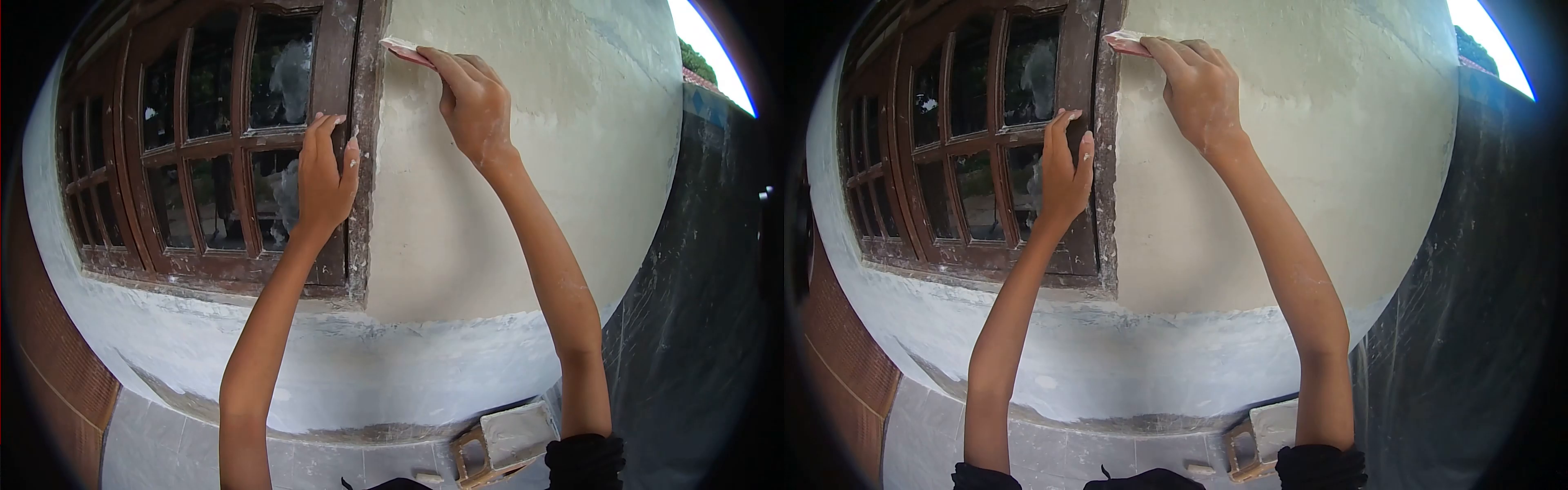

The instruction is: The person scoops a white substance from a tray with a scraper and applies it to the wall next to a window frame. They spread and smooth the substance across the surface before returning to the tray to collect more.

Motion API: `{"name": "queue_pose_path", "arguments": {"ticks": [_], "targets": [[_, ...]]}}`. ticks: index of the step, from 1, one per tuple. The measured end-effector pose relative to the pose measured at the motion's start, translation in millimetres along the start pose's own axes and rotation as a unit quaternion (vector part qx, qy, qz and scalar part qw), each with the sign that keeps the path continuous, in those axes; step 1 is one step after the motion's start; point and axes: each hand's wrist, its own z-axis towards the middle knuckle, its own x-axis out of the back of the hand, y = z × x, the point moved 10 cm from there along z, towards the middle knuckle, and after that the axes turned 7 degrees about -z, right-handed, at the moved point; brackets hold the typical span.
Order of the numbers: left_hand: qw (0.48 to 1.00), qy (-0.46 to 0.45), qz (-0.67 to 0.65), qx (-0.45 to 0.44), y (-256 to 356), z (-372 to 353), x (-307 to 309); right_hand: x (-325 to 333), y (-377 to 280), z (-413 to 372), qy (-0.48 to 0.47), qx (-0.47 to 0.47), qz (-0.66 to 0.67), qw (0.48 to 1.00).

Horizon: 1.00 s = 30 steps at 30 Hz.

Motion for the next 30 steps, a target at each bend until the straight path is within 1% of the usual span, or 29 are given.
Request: {"name": "queue_pose_path", "arguments": {"ticks": [1, 2, 4, 7, 10, 15, 17, 19, 21, 22, 25, 26, 27, 30], "targets": [[1.0, 0.01, 0.004, -0.006, -0.6, 0.8, -0.9, -1.5, -5.3, -2.3, 0.006, 0.021, -0.01, 1.0], [1.0, 0.019, 0.009, -0.012, -0.4, 0.6, -1.6, -4.0, -6.4, -5.3, 0.003, 0.022, -0.01, 1.0], [0.999, 0.026, 0.021, -0.02, -0.9, -1.3, -4.4, -6.7, -17.5, -11.4, 0.007, 0.063, -0.057, 0.996], [0.998, 0.028, 0.042, -0.037, -2.8, -2.7, -7.3, -19.6, -18.6, -23.9, -0.008, 0.07, -0.068, 0.995], [0.998, 0.03, 0.044, -0.044, -9.9, -2.7, -11.2, -19.2, -25.5, -40.9, 0.006, 0.086, -0.073, 0.994], [0.997, 0.045, 0.015, -0.061, -20.1, -5.1, -14.8, -12.8, -41.6, -81.3, -0.019, 0.07, -0.083, 0.994], [0.995, 0.053, 0.026, -0.08, -19.4, -9.8, -16.8, -6.0, -51.2, -99.3, -0.059, 0.048, -0.061, 0.995], [0.995, 0.045, 0.034, -0.085, -19.2, -11.8, -19.4, 8.4, -58.7, -106.4, -0.068, 0.044, -0.046, 0.996], [0.994, 0.042, 0.041, -0.093, -19.1, -13.0, -21.0, 19.9, -49.4, -100.7, -0.083, -0.012, 0.0, 0.996], [0.993, 0.038, 0.051, -0.102, -19.5, -12.8, -22.1, 26.8, -48.5, -92.6, -0.049, -0.008, -0.007, 0.999], [0.992, 0.032, 0.063, -0.101, -20.8, -15.6, -21.7, 19.0, -36.5, -68.7, -0.029, -0.019, -0.025, 0.999], [0.993, 0.03, 0.064, -0.099, -21.1, -15.5, -21.3, 12.8, -34.7, -62.9, -0.033, -0.007, -0.042, 0.999], [0.993, 0.029, 0.065, -0.098, -22.7, -15.6, -22.3, 5.9, -32.4, -62.9, -0.034, -0.008, -0.041, 0.999], [0.993, 0.053, 0.047, -0.097, -26.5, -17.0, -19.7, -9.9, -43.7, -78.0, -0.024, 0.031, -0.092, 0.995]]}}
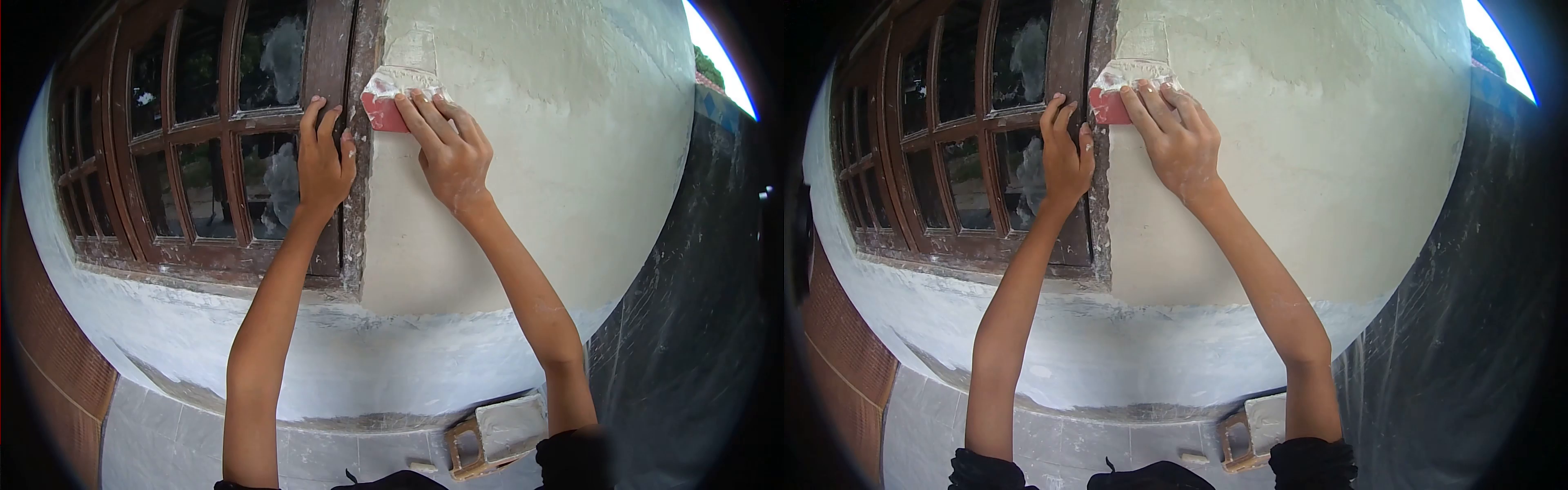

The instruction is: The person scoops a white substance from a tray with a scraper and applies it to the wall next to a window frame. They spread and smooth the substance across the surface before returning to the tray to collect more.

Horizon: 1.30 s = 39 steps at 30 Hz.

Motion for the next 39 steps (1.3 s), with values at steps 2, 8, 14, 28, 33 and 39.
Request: {"name": "queue_pose_path", "arguments": {"ticks": [2, 8, 14, 28, 33, 39], "targets": [[1.0, 0.011, -0.007, -0.023, 2.9, 0.1, 0.9, -4.3, -7.3, -14.1, -0.01, -0.004, -0.007, 1.0], [0.999, 0.016, 0.003, -0.043, 8.8, 0.8, 3.0, -6.8, -29.8, -56.0, -0.101, 0.002, 0.002, 0.995], [1.0, 0.01, 0.01, -0.028, 4.8, -2.9, 0.7, 38.8, -38.1, -63.1, -0.152, -0.031, 0.057, 0.986], [0.999, 0.01, 0.012, -0.034, 3.5, -5.9, -0.8, 36.1, -49.4, -71.9, -0.183, -0.031, 0.08, 0.979], [1.0, -0.003, 0.019, -0.019, 5.6, -4.7, -0.7, 26.7, -12.2, -2.4, -0.089, -0.047, 0.032, 0.994], [0.999, 0.016, 0.007, -0.033, 7.8, -6.0, 2.1, -1.4, -28.8, -35.8, -0.096, -0.005, -0.019, 0.995]]}}
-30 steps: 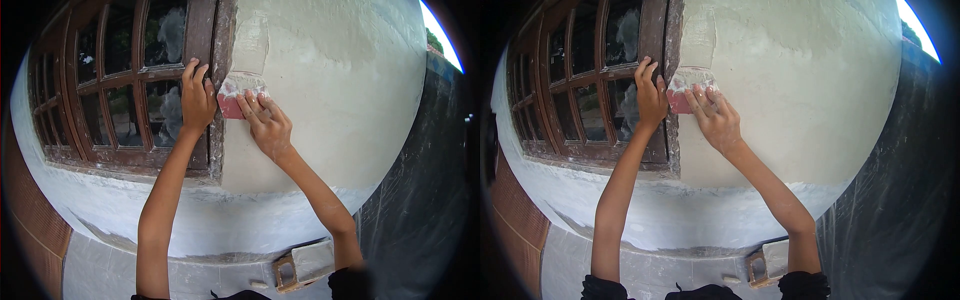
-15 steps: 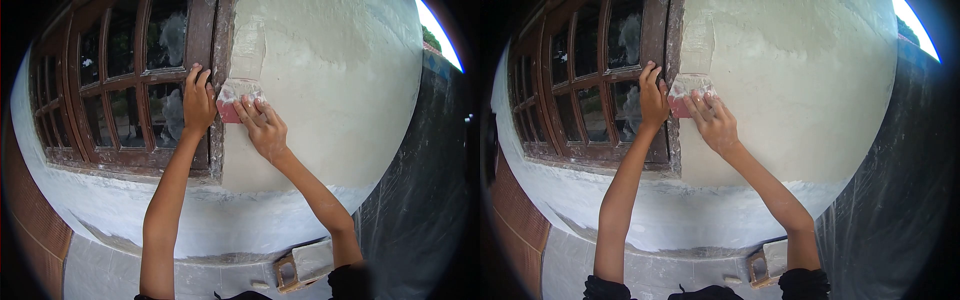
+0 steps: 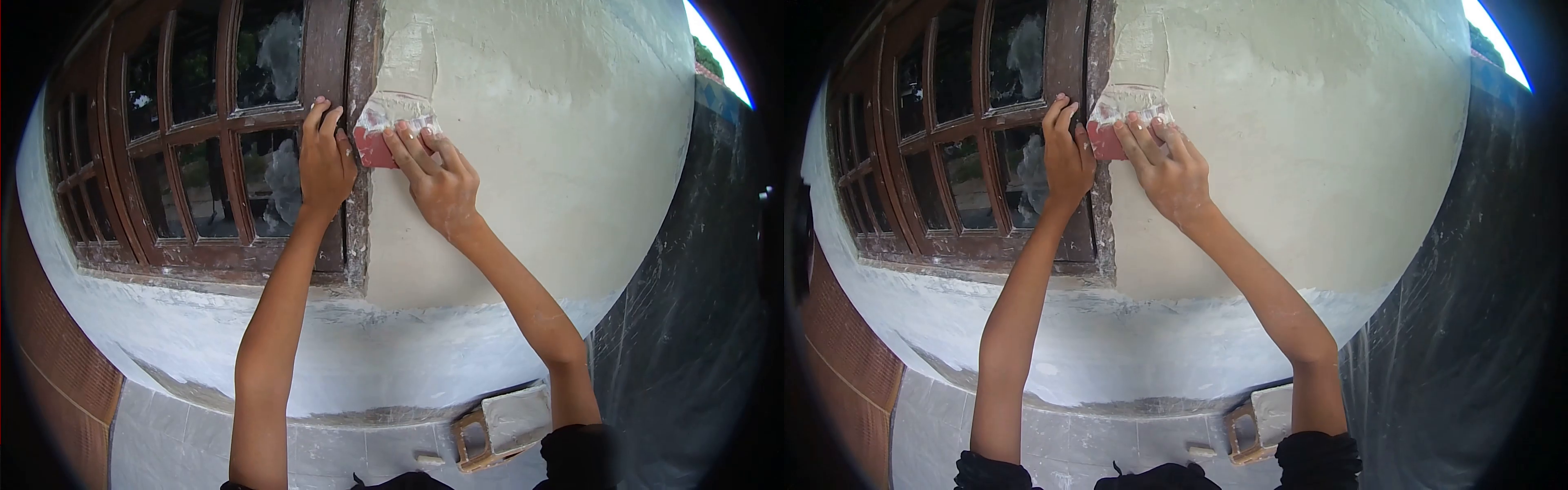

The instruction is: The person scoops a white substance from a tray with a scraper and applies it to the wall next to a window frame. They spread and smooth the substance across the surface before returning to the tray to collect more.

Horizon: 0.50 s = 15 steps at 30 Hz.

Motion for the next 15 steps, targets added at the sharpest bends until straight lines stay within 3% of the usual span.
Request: {"name": "queue_pose_path", "arguments": {"ticks": [4, 6, 10, 15], "targets": [[1.0, -0.004, 0.006, -0.001, -2.8, 0.2, -1.5, 29.9, -15.2, -17.7, -0.034, 0.011, 0.046, 0.998], [1.0, -0.001, 0.01, -0.008, -1.5, -0.1, -1.8, 41.0, 1.5, 1.0, -0.012, -0.035, 0.064, 0.997], [1.0, -0.013, 0.01, 0.011, -3.5, 0.2, -2.5, 15.3, 17.9, 42.4, 0.018, -0.021, 0.02, 0.999], [1.0, 0.003, -0.003, 0.003, -1.5, 0.4, 0.7, 11.0, -16.0, -16.8, 0.003, 0.017, -0.016, 1.0]]}}
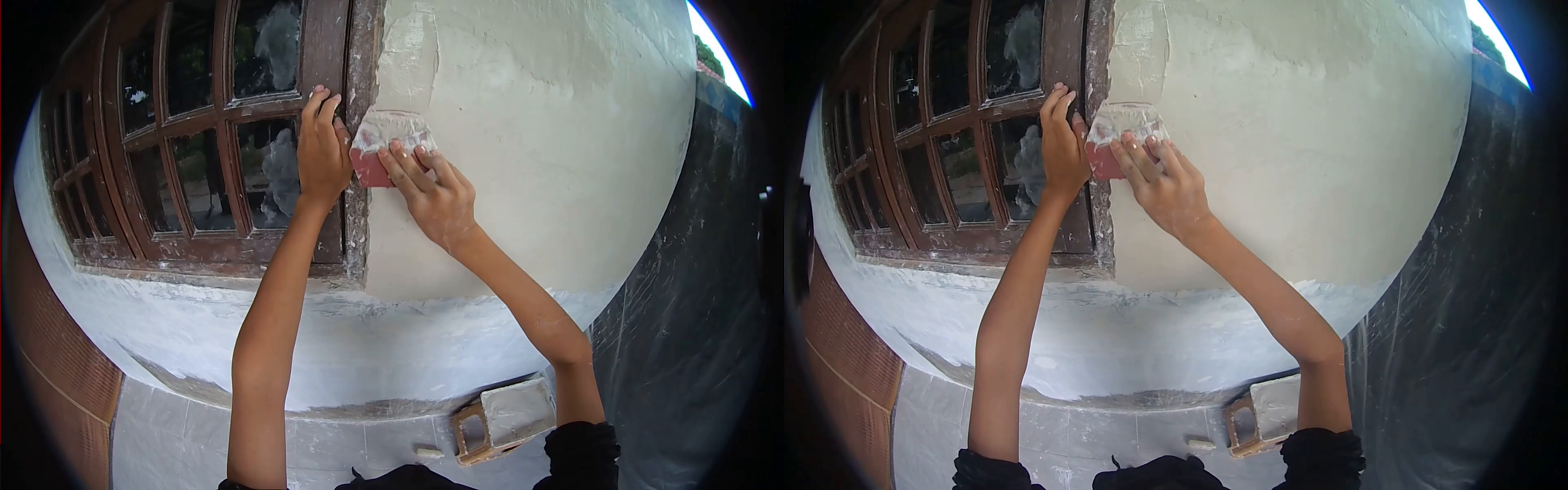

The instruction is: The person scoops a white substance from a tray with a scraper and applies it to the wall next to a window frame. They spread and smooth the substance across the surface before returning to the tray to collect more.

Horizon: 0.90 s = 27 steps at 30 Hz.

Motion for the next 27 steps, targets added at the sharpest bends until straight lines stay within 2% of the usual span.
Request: {"name": "queue_pose_path", "arguments": {"ticks": [2, 3, 5, 7, 10, 14, 18, 20, 24, 27], "targets": [[1.0, -0.008, 0.01, 0.007, 1.0, 0.9, 0.1, 12.0, -10.0, -18.9, -0.061, 0.015, 0.059, 0.996], [1.0, -0.007, 0.011, 0.006, 0.8, 0.8, 0.8, 23.3, -7.7, -15.6, -0.059, 0.016, 0.058, 0.996], [1.0, -0.004, 0.009, -0.006, -1.0, 0.3, -2.0, 30.7, 18.7, 5.7, -0.131, -0.08, 0.164, 0.974], [1.0, -0.001, 0.012, -0.006, -0.6, -0.2, -2.3, 34.4, 38.5, 33.2, -0.09, -0.095, 0.175, 0.976], [1.0, -0.018, 0.021, 0.008, -2.0, 0.6, -3.8, 32.2, 69.4, 77.8, 0.024, -0.072, 0.101, 0.992], [1.0, -0.013, 0.019, 0.001, -3.4, -1.5, -4.4, 5.4, 94.6, 119.8, 0.079, -0.069, 0.024, 0.994], [1.0, -0.008, 0.02, -0.007, -1.2, -1.3, -3.7, -6.3, 88.6, 132.2, 0.037, -0.045, 0.055, 0.997], [1.0, -0.011, 0.021, -0.003, -0.6, -1.0, -3.5, -5.4, 79.6, 130.5, 0.067, -0.01, 0.026, 0.997], [1.0, -0.012, 0.014, -0.001, 0.4, 0.3, -2.8, -26.9, 72.6, 96.5, 0.083, -0.024, -0.031, 0.996], [1.0, -0.009, 0.008, 0.004, 0.5, 0.5, -2.2, -26.5, 54.2, 65.7, 0.04, -0.03, -0.008, 0.999]]}}
